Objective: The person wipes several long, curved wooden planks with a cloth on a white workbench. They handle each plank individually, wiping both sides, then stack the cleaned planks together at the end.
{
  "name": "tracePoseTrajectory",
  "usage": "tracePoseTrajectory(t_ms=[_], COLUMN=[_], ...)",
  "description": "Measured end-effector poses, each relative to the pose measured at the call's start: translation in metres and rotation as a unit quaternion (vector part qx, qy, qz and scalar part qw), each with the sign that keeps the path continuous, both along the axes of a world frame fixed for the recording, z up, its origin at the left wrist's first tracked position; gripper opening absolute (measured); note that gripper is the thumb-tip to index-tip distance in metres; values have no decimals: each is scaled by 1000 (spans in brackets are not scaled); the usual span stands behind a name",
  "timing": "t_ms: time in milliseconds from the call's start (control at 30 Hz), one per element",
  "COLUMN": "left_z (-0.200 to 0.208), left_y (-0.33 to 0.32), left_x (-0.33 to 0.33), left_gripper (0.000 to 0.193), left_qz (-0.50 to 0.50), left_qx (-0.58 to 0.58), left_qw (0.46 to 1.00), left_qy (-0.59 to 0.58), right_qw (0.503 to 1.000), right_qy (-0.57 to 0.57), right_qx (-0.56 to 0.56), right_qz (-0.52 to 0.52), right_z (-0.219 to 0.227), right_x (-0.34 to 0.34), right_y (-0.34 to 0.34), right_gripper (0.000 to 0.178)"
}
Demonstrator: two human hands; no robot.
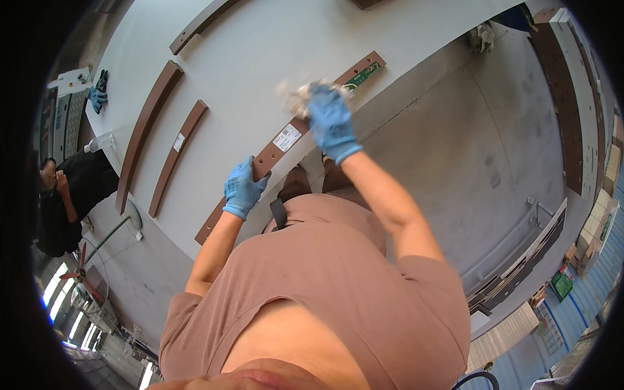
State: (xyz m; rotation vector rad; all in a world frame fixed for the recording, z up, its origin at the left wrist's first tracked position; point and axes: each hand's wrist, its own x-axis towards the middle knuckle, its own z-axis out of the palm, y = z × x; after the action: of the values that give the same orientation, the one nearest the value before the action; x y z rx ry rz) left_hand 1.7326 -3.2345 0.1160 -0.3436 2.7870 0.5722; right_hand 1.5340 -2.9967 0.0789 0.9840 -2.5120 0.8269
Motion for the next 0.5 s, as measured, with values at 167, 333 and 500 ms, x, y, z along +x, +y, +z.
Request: tracePoseTrajectory(t_ms=[167, 333, 500], left_z=[-8, 10, 66], left_y=[6, 6, 19], left_x=[8, 8, -1], left_gripper=[59, 57, 56], left_qz=[9, 15, 105], left_qx=[-3, 10, 22], left_qw=[1000, 998, 977], left_qy=[4, 60, 183], right_qw=[993, 978, 710], right_qy=[-37, -77, -381], right_qx=[-48, -46, -517], right_qz=[-98, -186, -289], right_z=[-34, -78, -11], right_x=[-76, -185, -126], right_y=[52, 123, 101], right_gripper=[37, 29, 21])
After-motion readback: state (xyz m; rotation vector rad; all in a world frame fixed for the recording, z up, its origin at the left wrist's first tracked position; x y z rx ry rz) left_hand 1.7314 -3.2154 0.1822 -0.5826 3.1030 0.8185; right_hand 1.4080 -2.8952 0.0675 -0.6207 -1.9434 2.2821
